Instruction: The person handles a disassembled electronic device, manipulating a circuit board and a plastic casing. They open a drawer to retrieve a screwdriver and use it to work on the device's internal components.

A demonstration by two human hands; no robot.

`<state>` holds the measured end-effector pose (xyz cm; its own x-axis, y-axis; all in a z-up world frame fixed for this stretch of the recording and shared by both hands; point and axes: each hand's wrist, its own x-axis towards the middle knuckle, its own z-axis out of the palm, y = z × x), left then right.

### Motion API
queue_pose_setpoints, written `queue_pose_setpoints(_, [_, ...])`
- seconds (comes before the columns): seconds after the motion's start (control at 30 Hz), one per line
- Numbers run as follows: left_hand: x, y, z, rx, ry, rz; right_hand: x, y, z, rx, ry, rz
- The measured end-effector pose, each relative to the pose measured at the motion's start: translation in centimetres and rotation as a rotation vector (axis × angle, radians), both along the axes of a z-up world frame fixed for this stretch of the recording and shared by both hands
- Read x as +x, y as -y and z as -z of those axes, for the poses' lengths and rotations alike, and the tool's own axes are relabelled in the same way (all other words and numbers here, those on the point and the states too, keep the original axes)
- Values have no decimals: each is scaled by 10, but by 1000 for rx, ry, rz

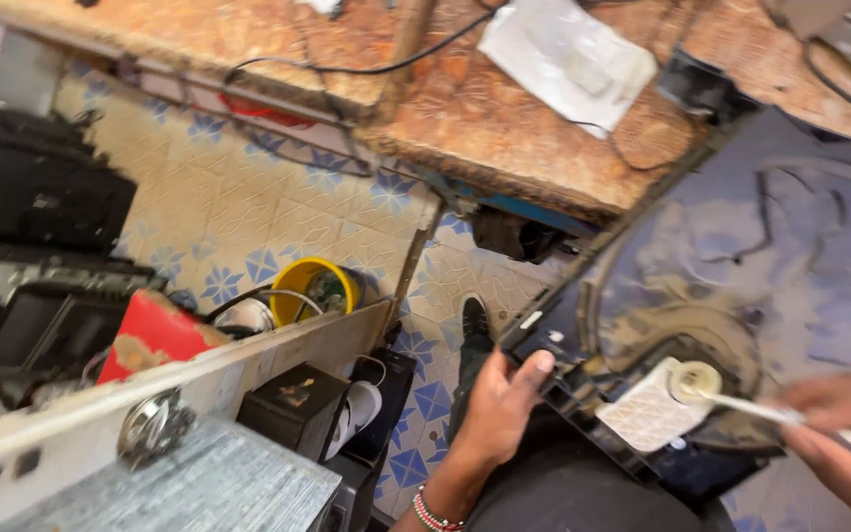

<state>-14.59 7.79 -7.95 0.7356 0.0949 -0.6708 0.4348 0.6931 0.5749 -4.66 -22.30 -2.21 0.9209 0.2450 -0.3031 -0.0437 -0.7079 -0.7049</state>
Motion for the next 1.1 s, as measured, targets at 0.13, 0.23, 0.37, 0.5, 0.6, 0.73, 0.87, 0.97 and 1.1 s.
queue_pose_setpoints(0.13, [-1, -10, -12, 490, -505, 274, -113, 71, 24, 233, 33, 274])
queue_pose_setpoints(0.23, [-27, -11, 33, 97, -246, -203, -135, -6, -38, 48, 92, 510])
queue_pose_setpoints(0.37, [-23, -14, 17, 228, -277, -203, -180, 0, -5, 334, 165, 710])
queue_pose_setpoints(0.5, [-13, -16, -3, 256, -289, -222, -178, -21, -26, 87, -43, 810])
queue_pose_setpoints(0.6, [-2, -9, -27, 253, -295, -184, -176, -35, -30, -27, 178, 597])
queue_pose_setpoints(0.73, [7, -5, -38, 201, -198, -136, -174, -42, -28, -31, 327, 459])
queue_pose_setpoints(0.87, [11, -5, -41, 219, -253, -156, -179, -43, -21, 87, 283, 529])
queue_pose_setpoints(0.97, [7, -7, -40, 225, -245, -141, -203, -39, 6, 136, 18, 755])
queue_pose_setpoints(1.1, [7, -7, -41, 225, -226, -141, -214, -45, 20, 295, 41, 860])
